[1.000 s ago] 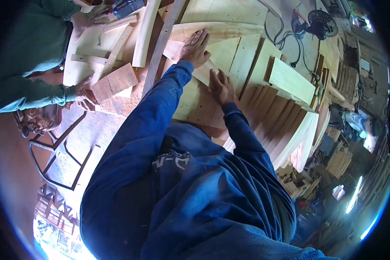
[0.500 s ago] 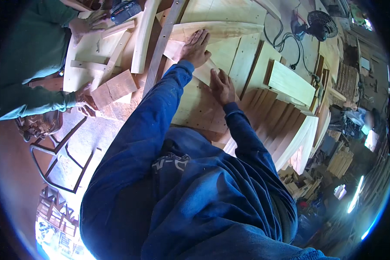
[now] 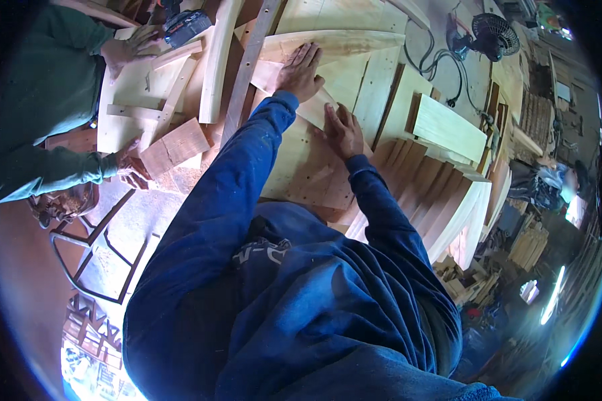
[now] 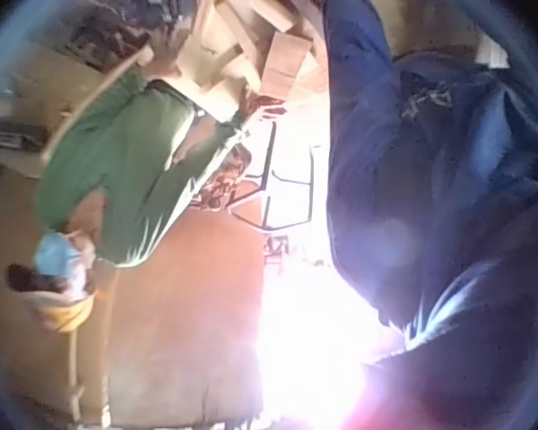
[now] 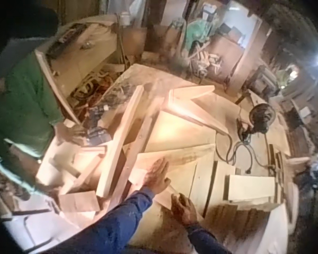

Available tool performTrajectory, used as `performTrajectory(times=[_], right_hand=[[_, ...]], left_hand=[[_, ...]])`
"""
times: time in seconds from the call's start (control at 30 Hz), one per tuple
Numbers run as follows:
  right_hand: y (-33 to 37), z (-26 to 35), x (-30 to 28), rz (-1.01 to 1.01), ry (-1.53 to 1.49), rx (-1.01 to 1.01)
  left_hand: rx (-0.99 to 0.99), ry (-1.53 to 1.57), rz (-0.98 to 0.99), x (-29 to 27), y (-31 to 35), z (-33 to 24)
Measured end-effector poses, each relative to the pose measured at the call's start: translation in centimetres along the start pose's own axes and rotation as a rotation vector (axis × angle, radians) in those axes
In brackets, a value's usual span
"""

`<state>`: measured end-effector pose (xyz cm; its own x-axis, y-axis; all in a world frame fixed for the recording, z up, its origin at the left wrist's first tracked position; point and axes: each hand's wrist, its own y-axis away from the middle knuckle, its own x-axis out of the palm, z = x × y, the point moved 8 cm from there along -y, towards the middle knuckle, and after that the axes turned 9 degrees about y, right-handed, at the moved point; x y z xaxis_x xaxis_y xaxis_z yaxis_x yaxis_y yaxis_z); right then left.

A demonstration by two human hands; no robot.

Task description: Applying glue to wooden pieces and assembling them into a frame structure at a workshop bench.

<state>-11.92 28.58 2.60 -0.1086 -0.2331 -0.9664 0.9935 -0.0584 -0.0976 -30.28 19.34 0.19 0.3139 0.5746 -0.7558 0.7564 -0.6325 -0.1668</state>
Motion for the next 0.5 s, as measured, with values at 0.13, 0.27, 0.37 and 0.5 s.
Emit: performTrajectory(times=[0.13,0.27,0.37,0.5], right_hand=[[-0.6,-0.4,0.0,-0.002,0.017,-0.012],[-1.2,-0.9,0.3,-0.003,0.020,-0.004],[-1.7,-1.4,0.6,0.028,-0.001,0.004],[-2.1,-1.8,0.6,0.064,0.005,0.006]], left_hand=[[0.023,-0.013,-0.031,-0.2,-0.6,-0.1],[0.021,-0.050,-0.016,-0.2,-1.3,0.1],[0.025,-0.041,-0.012,-0.3,-1.8,0.2],[0.018,-0.046,0.010,0.0,-2.5,0.5]])
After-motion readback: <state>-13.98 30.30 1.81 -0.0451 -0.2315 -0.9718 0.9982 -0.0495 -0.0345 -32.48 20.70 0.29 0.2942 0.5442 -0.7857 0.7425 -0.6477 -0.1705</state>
